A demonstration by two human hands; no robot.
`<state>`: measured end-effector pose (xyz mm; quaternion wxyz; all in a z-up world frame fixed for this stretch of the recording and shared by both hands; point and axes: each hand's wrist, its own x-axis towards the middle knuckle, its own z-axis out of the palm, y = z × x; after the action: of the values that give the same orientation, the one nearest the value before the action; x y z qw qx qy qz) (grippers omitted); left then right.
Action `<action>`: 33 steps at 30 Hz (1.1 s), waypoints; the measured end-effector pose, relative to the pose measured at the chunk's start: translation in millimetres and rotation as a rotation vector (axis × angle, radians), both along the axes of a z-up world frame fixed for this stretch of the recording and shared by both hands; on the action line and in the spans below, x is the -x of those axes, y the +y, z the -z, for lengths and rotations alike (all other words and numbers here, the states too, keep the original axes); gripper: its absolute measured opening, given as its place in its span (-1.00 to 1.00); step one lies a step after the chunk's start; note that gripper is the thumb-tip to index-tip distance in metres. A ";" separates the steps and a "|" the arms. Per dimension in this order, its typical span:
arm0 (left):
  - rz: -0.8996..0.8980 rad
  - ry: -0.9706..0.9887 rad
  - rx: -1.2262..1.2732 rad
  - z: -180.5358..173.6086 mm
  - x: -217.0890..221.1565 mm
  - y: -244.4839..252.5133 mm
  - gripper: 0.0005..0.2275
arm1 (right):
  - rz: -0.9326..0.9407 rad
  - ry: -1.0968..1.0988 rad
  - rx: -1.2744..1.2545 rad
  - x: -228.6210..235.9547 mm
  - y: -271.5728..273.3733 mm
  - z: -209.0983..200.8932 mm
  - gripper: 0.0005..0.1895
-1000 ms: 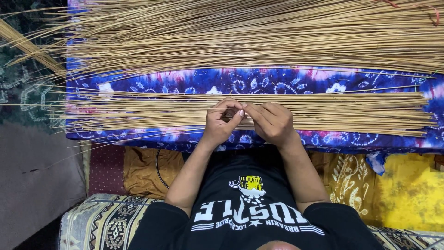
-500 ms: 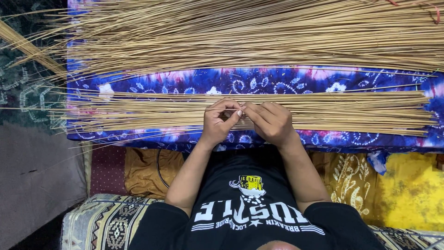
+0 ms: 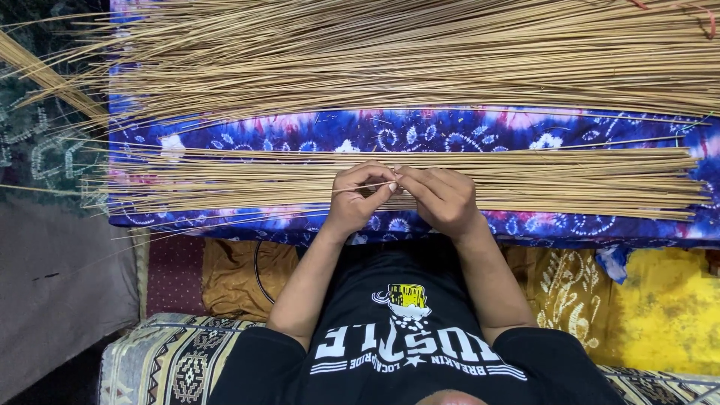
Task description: Weaving thin wooden sticks through parallel strings to create a mat or screen.
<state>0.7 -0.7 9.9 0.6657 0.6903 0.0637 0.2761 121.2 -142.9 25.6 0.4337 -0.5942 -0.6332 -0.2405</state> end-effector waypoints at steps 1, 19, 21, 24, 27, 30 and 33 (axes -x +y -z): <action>0.000 0.000 -0.001 2.1 0.0 0.6 -0.95 | 0.000 0.000 -0.001 -0.6 -0.1 1.4 -0.71; -0.202 -0.201 0.035 7.8 -1.2 -3.3 -0.89 | 0.331 -0.141 -0.146 -8.0 -4.1 22.1 -0.94; -0.216 -0.297 0.102 3.0 -2.1 -1.8 -0.88 | 0.362 -0.133 -0.168 -11.3 -4.6 16.4 -0.91; -0.312 -0.376 0.146 15.6 -2.1 -2.1 -0.86 | 0.393 -0.122 -0.211 -15.3 -6.7 33.5 -0.90; -0.436 -0.291 0.223 9.6 4.4 -5.5 -0.86 | 0.522 -0.091 -0.037 -6.4 -11.0 18.9 -0.82; -0.452 -0.335 0.274 3.8 3.7 -4.3 -0.81 | 0.591 -0.094 -0.080 -12.1 -12.6 33.4 -0.75; -0.445 -0.348 0.300 3.4 6.3 -2.8 -0.79 | 0.564 0.007 -0.079 -7.7 -20.6 30.4 -0.70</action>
<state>-5.6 -3.5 6.6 0.6842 0.4958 0.1383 0.5167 128.9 -163.5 -4.8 0.3746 -0.7303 -0.4315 -0.3743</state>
